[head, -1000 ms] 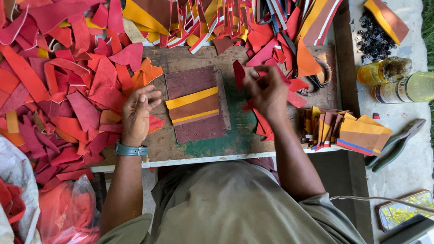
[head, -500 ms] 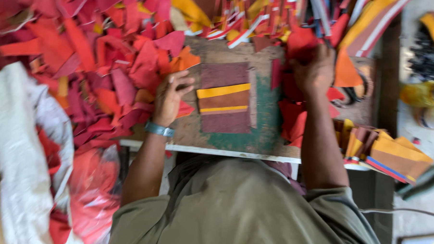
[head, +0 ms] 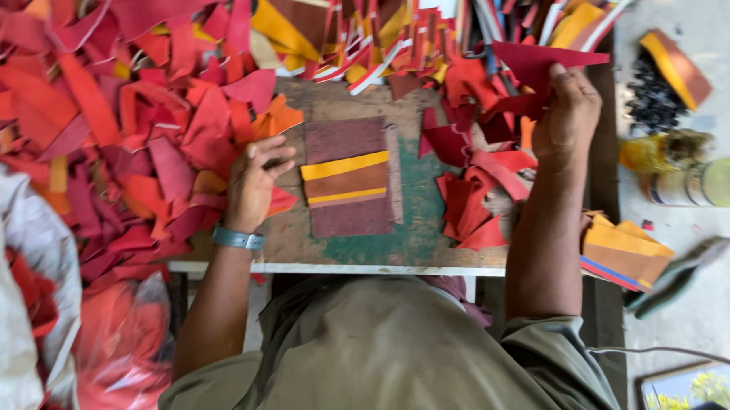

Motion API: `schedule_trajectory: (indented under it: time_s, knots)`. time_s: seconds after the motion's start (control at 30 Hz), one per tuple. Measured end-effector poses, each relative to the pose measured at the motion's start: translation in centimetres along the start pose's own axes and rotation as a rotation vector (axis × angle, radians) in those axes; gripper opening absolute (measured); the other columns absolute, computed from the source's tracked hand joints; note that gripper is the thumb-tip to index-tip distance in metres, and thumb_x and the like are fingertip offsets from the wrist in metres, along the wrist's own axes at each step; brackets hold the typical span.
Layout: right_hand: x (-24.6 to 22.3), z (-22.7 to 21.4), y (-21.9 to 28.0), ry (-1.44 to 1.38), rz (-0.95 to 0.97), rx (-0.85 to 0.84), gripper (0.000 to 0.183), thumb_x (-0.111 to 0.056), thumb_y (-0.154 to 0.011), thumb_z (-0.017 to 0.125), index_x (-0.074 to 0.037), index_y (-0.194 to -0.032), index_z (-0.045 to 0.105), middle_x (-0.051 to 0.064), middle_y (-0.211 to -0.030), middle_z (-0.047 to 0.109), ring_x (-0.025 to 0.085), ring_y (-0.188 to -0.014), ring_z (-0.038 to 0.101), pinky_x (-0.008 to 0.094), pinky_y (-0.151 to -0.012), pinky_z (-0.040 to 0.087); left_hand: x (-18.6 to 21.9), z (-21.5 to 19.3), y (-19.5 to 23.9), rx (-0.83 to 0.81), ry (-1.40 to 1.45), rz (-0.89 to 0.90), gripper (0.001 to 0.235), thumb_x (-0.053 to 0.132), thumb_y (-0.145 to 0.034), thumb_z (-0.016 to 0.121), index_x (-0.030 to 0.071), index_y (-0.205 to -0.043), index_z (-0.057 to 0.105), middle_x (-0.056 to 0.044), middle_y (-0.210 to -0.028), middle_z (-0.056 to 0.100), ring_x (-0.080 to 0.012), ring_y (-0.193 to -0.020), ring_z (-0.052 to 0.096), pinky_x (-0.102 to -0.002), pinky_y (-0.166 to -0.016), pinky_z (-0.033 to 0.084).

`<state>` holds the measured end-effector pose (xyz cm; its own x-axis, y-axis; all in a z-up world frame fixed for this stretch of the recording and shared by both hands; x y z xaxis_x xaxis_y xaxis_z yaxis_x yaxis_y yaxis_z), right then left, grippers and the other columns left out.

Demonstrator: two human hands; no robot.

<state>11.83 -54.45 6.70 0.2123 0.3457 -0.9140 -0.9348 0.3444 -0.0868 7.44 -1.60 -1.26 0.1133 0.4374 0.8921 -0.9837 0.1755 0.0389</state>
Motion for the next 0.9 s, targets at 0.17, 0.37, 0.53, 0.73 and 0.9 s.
schedule_trajectory:
  time_s: [0.17, 0.37, 0.53, 0.73, 0.9]
  knots:
    - [-1.2, 1.7, 1.2, 0.043, 0.120, 0.074, 0.013, -0.007, -0.106, 0.061, -0.001, -0.106, 0.072, 0.006, -0.099, 0.072, 0.016, -0.088, 0.069, 0.033, -0.087, 0.059, 0.4, -0.2, 0.4, -0.014, -0.014, 0.002, 0.056, 0.047, -0.113, 0.045, -0.002, -0.139, 0.056, -0.014, -0.135, 0.063, -0.0238, -0.124, 0.064, -0.041, -0.106, 0.054]
    - [-6.2, 5.4, 1.9, 0.182, -0.073, 0.044, 0.017, -0.009, -0.116, 0.059, -0.006, -0.131, 0.065, 0.005, -0.105, 0.071, 0.016, -0.084, 0.069, 0.030, -0.067, 0.057, -0.3, -0.6, 0.3, 0.019, -0.019, -0.010, 0.055, 0.046, -0.112, 0.046, -0.002, -0.138, 0.055, -0.014, -0.136, 0.062, -0.0239, -0.122, 0.064, -0.041, -0.104, 0.054]
    - [-8.7, 9.0, 5.2, 0.190, -0.019, -0.060, 0.041, 0.006, -0.103, 0.065, -0.011, -0.138, 0.055, 0.004, -0.110, 0.068, 0.014, -0.087, 0.068, 0.030, -0.074, 0.059, 0.3, 0.1, 0.3, 0.004, -0.013, -0.014, 0.055, 0.047, -0.111, 0.050, 0.000, -0.139, 0.056, -0.014, -0.139, 0.062, -0.0226, -0.123, 0.064, -0.040, -0.105, 0.054]
    - [1.6, 12.2, 11.7, 0.537, 0.492, -0.153, 0.030, -0.002, -0.089, 0.075, -0.009, -0.116, 0.062, 0.006, -0.084, 0.067, 0.014, -0.073, 0.069, 0.027, -0.064, 0.060, 4.3, 4.2, 1.0, -0.111, -0.564, 0.050, 0.089, 0.039, -0.083, 0.085, 0.004, -0.152, 0.042, -0.016, -0.146, 0.055, -0.0269, -0.131, 0.058, -0.042, -0.110, 0.050]
    - [8.5, 11.4, 13.8, 0.652, 0.482, -0.270, 0.026, -0.004, -0.093, 0.072, -0.001, -0.118, 0.066, 0.003, -0.096, 0.067, 0.010, -0.079, 0.069, 0.025, -0.067, 0.060, 5.5, 8.5, 1.6, -0.320, -1.055, 0.130, 0.107, 0.027, -0.065, 0.096, 0.007, -0.153, 0.039, -0.018, -0.144, 0.055, -0.0336, -0.133, 0.055, -0.045, -0.110, 0.046]
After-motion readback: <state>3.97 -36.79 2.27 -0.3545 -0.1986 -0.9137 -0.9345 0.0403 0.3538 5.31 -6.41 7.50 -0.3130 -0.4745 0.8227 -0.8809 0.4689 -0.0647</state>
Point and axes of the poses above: each hand's wrist, its own y-axis away from the middle knuckle, its own z-axis out of the palm, x = y × z, the point moved 7 cm from there along -y, towards the middle knuckle
